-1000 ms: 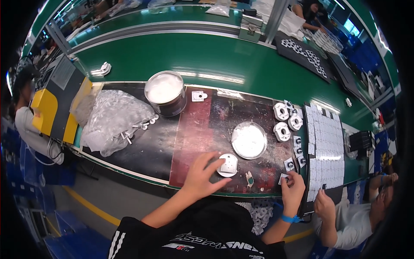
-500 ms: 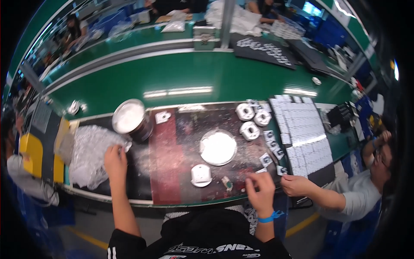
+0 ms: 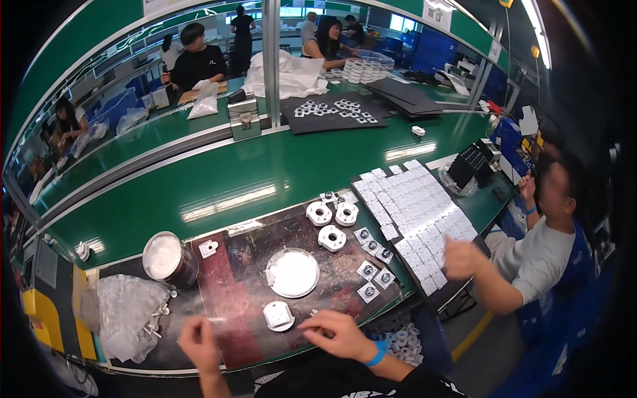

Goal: The recorder is assembling components for light bulbs, including applying thermal paste and fitting housing parts together at a factory workbench.

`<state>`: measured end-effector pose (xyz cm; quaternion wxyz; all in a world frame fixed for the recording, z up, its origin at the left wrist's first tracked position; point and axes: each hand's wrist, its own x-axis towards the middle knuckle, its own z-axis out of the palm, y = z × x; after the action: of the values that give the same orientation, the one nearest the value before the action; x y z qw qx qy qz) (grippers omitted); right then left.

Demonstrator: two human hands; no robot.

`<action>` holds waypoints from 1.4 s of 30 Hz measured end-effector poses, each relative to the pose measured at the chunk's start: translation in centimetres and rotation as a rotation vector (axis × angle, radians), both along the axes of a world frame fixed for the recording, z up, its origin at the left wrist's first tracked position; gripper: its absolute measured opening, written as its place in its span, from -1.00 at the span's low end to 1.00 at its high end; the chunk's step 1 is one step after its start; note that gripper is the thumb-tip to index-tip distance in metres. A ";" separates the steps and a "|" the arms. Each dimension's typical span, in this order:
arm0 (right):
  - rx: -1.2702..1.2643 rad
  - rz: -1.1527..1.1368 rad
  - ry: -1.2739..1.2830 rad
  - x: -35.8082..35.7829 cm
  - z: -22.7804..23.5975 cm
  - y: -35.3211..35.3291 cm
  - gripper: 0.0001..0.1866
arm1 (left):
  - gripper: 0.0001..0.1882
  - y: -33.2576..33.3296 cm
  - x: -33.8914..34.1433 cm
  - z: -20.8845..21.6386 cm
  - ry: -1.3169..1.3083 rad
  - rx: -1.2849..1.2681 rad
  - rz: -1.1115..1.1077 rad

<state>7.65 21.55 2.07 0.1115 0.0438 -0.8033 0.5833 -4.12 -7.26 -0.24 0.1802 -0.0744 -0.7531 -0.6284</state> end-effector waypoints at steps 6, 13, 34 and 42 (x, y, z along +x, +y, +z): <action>-0.913 0.200 -0.201 -1.2 -1.1 -5.3 -0.56 | -0.85 7.8 6.2 -0.4 0.122 0.003 -0.109; -1.207 0.144 -0.309 -1.5 -1.2 -6.3 -0.72 | -0.73 8.5 5.6 -0.5 0.660 -0.301 -0.177; 0.446 0.134 0.358 -3.2 1.9 -1.2 -0.62 | -0.73 8.0 5.8 1.5 -0.005 -0.178 -0.427; 0.419 -0.036 0.149 -8.8 2.0 1.5 -0.79 | -0.30 6.2 4.3 -3.6 0.098 -0.268 -0.252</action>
<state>-1.16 23.08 4.07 0.1694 0.0945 -0.8973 0.3966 0.16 -1.08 -3.82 0.1252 -0.2221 -0.8051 -0.5356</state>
